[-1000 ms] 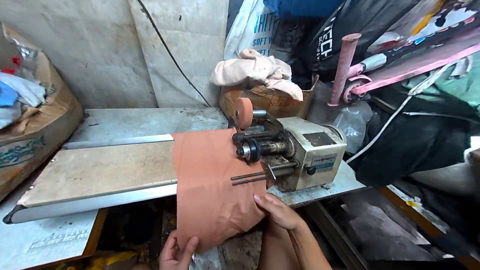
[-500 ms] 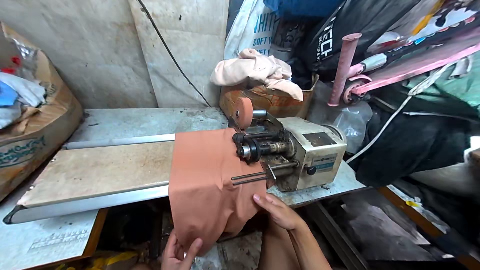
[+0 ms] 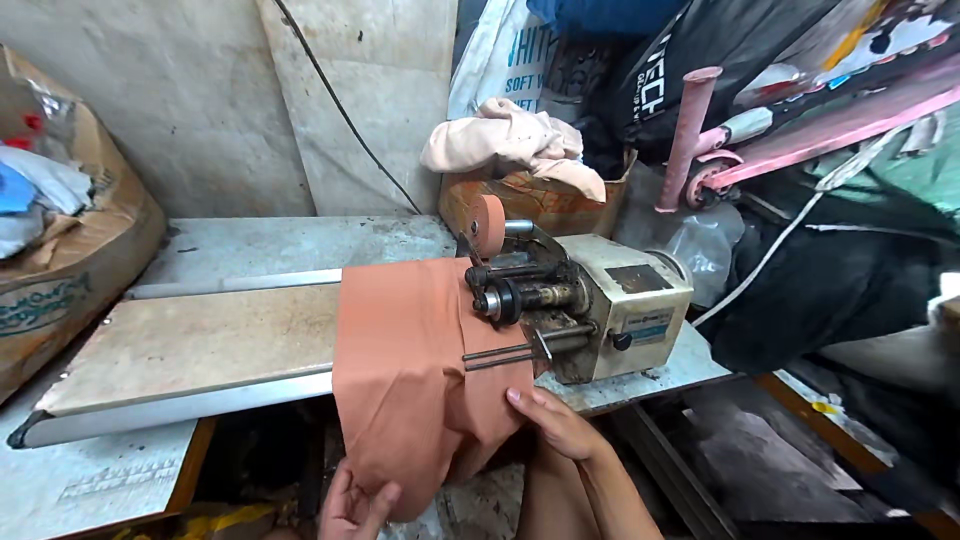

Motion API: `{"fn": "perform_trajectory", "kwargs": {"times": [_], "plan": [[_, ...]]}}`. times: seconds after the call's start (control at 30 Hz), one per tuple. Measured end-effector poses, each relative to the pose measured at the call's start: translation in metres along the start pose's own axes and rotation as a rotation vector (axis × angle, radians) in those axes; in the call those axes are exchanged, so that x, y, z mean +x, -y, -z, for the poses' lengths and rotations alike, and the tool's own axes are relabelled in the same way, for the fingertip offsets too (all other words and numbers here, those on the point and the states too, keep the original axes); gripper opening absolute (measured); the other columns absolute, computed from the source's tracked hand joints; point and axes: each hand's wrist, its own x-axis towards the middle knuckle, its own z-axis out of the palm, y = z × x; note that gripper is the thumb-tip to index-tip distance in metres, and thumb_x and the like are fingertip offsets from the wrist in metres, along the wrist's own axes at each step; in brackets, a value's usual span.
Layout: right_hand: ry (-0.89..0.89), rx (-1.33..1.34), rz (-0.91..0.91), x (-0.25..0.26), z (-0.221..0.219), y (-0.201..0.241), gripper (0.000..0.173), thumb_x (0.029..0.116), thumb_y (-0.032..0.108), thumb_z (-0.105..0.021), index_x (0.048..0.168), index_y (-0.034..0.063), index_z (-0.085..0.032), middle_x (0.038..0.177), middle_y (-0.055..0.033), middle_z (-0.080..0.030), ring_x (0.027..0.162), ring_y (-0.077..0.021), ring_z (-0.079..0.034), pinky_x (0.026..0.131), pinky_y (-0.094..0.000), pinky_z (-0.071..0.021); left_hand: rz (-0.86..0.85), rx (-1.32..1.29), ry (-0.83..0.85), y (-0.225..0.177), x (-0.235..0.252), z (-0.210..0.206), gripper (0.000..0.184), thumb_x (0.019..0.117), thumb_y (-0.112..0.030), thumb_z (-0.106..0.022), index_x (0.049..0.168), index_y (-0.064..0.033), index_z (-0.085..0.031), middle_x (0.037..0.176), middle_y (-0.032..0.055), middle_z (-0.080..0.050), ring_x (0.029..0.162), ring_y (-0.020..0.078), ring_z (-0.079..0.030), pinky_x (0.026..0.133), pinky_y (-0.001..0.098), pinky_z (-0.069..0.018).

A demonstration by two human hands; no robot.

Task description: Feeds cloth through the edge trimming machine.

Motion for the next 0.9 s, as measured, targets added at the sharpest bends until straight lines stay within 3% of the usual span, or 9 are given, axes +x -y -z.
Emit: {"fn": "perform_trajectory", "kwargs": {"times": [0.2, 0.27, 0.33, 0.47, 0.6, 0.67, 0.77, 0.83, 0.9], "plan": [[0.016, 0.011, 0.015, 0.0, 0.001, -0.001, 0.034, 0.1114, 0.028, -0.04, 0.119, 0.0071, -0.065, 0.108, -0.0004, -0.074, 0.103, -0.0092, -0.069, 0.096, -0.0332, -0.057, -0.011, -0.159, -0.009, -0.003, 0.0, 0.005, 0.036, 0.093, -0.023, -0.075, 0.128, -0.0253, -0.065, 0.112, -0.0047, -0.076, 0.098, 0.006, -0.072, 0.088, 0.0252, -0.0596], [0.021, 0.001, 0.019, 0.001, 0.002, -0.001, 0.034, 0.1115, 0.028, -0.04, 0.12, 0.0069, -0.065, 0.108, -0.0004, -0.073, 0.103, -0.0092, -0.069, 0.096, -0.0331, -0.0568, -0.005, -0.075, -0.007, 0.0, 0.003, 0.005, 0.045, 0.092, -0.019, -0.076, 0.133, -0.0203, -0.058, 0.117, -0.0033, -0.074, 0.103, 0.0089, -0.071, 0.092, 0.0278, -0.0593], [0.016, -0.011, 0.011, 0.001, 0.001, -0.001, 0.035, 0.1114, 0.029, -0.039, 0.119, 0.0068, -0.065, 0.107, -0.0002, -0.073, 0.103, -0.0085, -0.069, 0.096, -0.0327, -0.0567, 0.045, 0.04, 0.009, -0.001, 0.0, 0.0, 0.048, 0.0882, -0.019, -0.08, 0.131, -0.0188, -0.059, 0.114, -0.0053, -0.075, 0.102, 0.0088, -0.072, 0.091, 0.0283, -0.0606], [0.004, 0.016, -0.002, 0.0, 0.0, -0.001, 0.034, 0.1113, 0.029, -0.04, 0.118, 0.0079, -0.065, 0.106, 0.0008, -0.074, 0.101, -0.0082, -0.069, 0.095, -0.0321, -0.0571, 0.027, -0.134, -0.01, -0.007, -0.001, 0.009, 0.039, 0.0925, -0.022, -0.075, 0.13, -0.0251, -0.065, 0.111, -0.0042, -0.076, 0.096, 0.007, -0.073, 0.086, 0.0262, -0.0607], [0.001, 0.019, -0.007, 0.001, 0.0, 0.001, 0.034, 0.1113, 0.029, -0.04, 0.121, 0.0069, -0.064, 0.108, -0.0001, -0.074, 0.104, -0.0091, -0.069, 0.097, -0.0331, -0.0566, 0.067, 0.073, -0.019, -0.008, 0.001, 0.005, 0.046, 0.0891, -0.016, -0.079, 0.13, -0.0158, -0.058, 0.112, -0.0044, -0.075, 0.099, 0.0096, -0.073, 0.089, 0.0291, -0.0619], [0.007, 0.025, 0.003, 0.001, -0.001, 0.001, 0.034, 0.1113, 0.028, -0.04, 0.12, 0.0075, -0.065, 0.108, 0.0003, -0.074, 0.103, -0.0089, -0.069, 0.096, -0.0329, -0.0569, 0.067, 0.019, 0.009, -0.009, -0.002, 0.007, 0.035, 0.0907, -0.02, -0.077, 0.124, -0.0224, -0.067, 0.108, -0.0055, -0.077, 0.096, 0.0073, -0.073, 0.087, 0.0273, -0.0613], [0.001, 0.03, 0.005, 0.0, -0.001, 0.001, 0.033, 0.1114, 0.028, -0.04, 0.119, 0.0081, -0.065, 0.106, 0.0003, -0.074, 0.101, -0.0093, -0.07, 0.095, -0.033, -0.0577, -0.033, -0.188, -0.002, -0.007, 0.004, 0.018, 0.03, 0.0982, -0.024, -0.068, 0.128, -0.0252, -0.068, 0.117, -0.0043, -0.074, 0.105, 0.0069, -0.07, 0.095, 0.029, -0.0576], [-0.003, 0.052, -0.001, 0.0, -0.001, 0.0, 0.033, 0.1112, 0.029, -0.041, 0.121, 0.0086, -0.064, 0.108, 0.0004, -0.074, 0.102, -0.0095, -0.07, 0.096, -0.0333, -0.0575, -0.036, -0.1, -0.038, -0.004, 0.008, 0.014, 0.032, 0.0988, -0.024, -0.067, 0.131, -0.0219, -0.063, 0.119, -0.0046, -0.073, 0.108, 0.0075, -0.068, 0.097, 0.0291, -0.0564], [-0.011, 0.058, -0.014, 0.0, -0.001, 0.001, 0.033, 0.111, 0.029, -0.041, 0.121, 0.0082, -0.064, 0.108, -0.0001, -0.074, 0.103, -0.0098, -0.07, 0.096, -0.0335, -0.0573, 0.06, 0.125, -0.031, -0.006, 0.005, 0.003, 0.036, 0.0934, -0.019, -0.074, 0.127, -0.0164, -0.061, 0.112, -0.0075, -0.074, 0.102, 0.0067, -0.071, 0.092, 0.0279, -0.0596]]}}
